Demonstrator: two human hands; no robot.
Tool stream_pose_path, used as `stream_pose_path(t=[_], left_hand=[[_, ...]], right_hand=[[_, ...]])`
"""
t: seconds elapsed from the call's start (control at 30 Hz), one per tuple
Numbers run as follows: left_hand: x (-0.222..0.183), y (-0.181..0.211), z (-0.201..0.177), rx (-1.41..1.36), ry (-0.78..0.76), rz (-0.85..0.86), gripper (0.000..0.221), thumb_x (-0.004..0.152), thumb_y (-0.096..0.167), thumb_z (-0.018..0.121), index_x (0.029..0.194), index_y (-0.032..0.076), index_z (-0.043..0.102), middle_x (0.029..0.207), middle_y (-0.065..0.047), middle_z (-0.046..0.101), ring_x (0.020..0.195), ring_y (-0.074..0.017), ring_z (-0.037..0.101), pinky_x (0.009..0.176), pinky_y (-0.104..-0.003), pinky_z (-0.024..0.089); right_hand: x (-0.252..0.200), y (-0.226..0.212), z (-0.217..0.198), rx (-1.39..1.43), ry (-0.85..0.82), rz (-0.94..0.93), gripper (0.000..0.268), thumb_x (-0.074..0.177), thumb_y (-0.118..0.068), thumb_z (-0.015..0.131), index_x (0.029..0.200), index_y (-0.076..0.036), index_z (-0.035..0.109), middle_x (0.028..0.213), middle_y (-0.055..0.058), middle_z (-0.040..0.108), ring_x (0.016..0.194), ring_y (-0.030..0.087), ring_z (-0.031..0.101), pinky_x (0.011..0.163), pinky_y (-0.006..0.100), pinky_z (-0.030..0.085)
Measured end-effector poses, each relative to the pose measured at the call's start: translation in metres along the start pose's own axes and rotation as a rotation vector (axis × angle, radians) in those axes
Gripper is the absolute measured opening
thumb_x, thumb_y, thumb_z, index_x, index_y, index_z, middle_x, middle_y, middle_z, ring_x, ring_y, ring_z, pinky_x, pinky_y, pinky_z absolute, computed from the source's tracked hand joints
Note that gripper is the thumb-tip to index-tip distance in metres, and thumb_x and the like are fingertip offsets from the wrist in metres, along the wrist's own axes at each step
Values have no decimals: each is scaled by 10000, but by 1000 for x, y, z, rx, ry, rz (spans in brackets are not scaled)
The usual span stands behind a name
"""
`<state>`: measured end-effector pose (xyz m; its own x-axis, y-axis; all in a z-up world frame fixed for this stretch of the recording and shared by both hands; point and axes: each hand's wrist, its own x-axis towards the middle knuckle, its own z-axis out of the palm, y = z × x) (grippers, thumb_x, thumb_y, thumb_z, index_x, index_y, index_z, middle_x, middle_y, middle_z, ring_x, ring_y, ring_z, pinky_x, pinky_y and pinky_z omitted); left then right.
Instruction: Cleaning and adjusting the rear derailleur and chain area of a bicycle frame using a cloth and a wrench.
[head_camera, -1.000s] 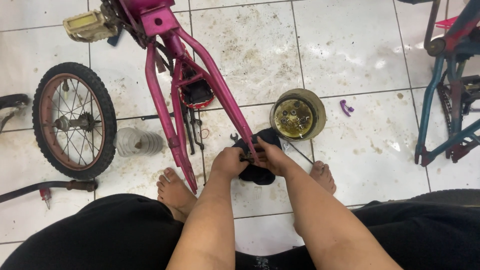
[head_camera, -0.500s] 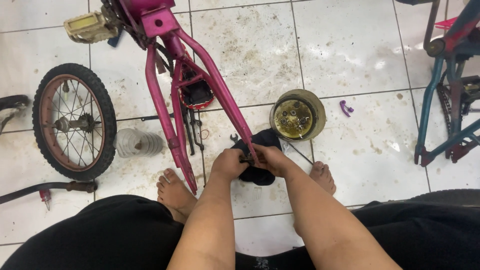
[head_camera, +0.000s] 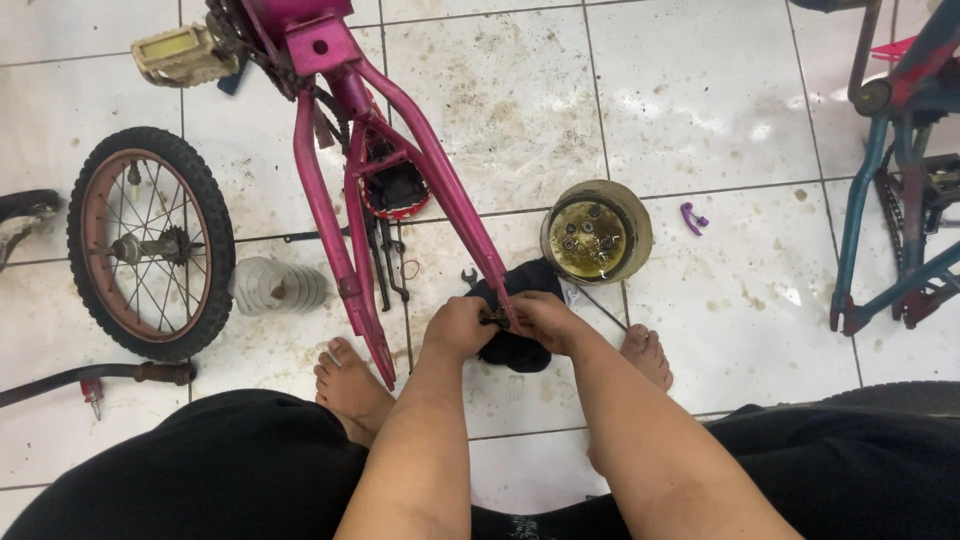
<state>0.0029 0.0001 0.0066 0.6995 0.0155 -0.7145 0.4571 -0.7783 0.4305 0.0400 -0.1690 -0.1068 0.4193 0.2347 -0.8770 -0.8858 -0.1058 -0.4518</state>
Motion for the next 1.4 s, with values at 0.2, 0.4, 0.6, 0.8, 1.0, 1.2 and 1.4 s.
stream_pose_path(t=[0.2,0.4,0.6,0.8,1.0,1.2,1.4], left_hand=[[-7,6,-5,21,-20,6,336,932,234,675,1215,66,738,1171,-154,755,1121,-307,716,965,-404,600],[-5,3,-2,26,-31,5,328,928,245,674,1192,64,750,1170,-153,757,1122,-309,716,969,-413,600],[-2,-1,2,40,-40,-7,335,917,231,690,1193,49,745,1147,-162,762,1094,-306,727,939,-409,608],[6,-7,7,25,2,2,312,926,222,671,1174,50,750,1110,-165,768,1047,-307,740,898,-400,620],[8,-6,8,16,35,1,296,896,228,727,1130,49,760,1087,-152,774,1052,-302,738,890,-394,616],[12,-10,13,-22,35,9,327,866,226,766,1133,39,756,1099,-156,769,1065,-308,732,893,-397,613],[6,-4,6,-15,36,8,309,898,197,726,1157,27,738,1132,-176,756,1082,-315,725,907,-400,621]], right_hand=[[-23,-5,10,-87,22,-31,438,856,12,701,1288,75,665,1277,274,646,1173,359,649,930,356,620],[-7,0,3,-191,30,-88,379,821,-1,762,1193,60,723,1191,266,682,1096,359,693,866,380,657],[14,13,3,-719,53,-249,473,786,-539,821,967,-101,815,967,101,782,1047,285,714,951,414,577],[13,12,4,-820,84,-305,510,799,-575,788,978,-98,810,925,81,789,1002,263,730,898,409,580],[-21,-7,18,-489,11,-183,542,847,-373,817,1202,27,730,1251,225,698,1070,313,720,880,367,649],[3,7,3,-364,-9,-178,550,850,-305,850,1181,108,701,1294,299,632,1037,362,714,838,374,677],[-12,-5,11,-536,52,-229,427,862,-362,805,1054,18,777,1085,217,743,926,293,759,851,369,670]])
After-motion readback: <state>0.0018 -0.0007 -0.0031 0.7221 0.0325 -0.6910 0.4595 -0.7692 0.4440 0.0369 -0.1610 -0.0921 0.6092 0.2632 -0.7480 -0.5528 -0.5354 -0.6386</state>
